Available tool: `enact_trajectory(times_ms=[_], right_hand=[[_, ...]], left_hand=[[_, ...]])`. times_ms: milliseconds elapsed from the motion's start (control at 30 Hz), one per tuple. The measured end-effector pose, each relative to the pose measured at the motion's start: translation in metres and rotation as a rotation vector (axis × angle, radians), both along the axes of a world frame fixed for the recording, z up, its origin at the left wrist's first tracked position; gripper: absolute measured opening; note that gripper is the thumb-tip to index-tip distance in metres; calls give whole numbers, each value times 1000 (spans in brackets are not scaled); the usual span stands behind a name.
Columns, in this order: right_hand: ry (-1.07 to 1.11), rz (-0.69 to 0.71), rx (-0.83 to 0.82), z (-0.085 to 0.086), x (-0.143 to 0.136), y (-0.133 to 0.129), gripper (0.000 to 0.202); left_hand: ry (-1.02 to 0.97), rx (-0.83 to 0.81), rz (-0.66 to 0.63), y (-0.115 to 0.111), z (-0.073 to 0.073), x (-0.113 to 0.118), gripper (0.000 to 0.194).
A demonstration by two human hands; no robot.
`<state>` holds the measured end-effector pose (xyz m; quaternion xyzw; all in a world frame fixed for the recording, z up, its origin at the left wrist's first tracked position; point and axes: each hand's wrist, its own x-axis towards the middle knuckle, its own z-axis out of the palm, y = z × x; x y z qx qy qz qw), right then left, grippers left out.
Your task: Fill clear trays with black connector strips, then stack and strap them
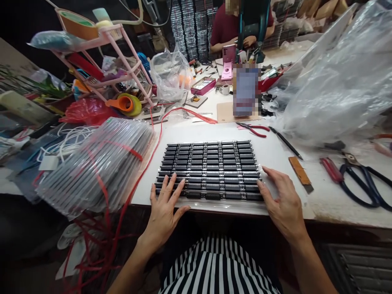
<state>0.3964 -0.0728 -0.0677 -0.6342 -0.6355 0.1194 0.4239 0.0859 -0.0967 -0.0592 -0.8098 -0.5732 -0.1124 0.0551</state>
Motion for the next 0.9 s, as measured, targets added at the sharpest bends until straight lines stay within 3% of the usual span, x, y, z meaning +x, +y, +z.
enact_trajectory(times_ms=[200, 400, 600, 667, 800, 900], right_hand=[[-1, -19, -32, 2, -3, -1, 42], [-12, -39, -49, 4, -3, -1, 44], [39, -64, 13, 11, -9, -8, 36], [16, 52, 69, 17, -20, -17, 31], [-69, 619, 134, 29, -60, -31, 38], [-169, 741, 161, 31, -91, -29, 39]], left_hand=[[-90, 35, 20, -3, -1, -7, 65], [-128, 77, 203, -8, -4, -31, 70], [-209, -24, 231, -13, -10, -41, 69], [-248, -58, 222, -13, -10, -40, 70], [-284, -70, 208, -13, -9, -40, 68], [-291, -71, 197, -13, -9, -41, 68]])
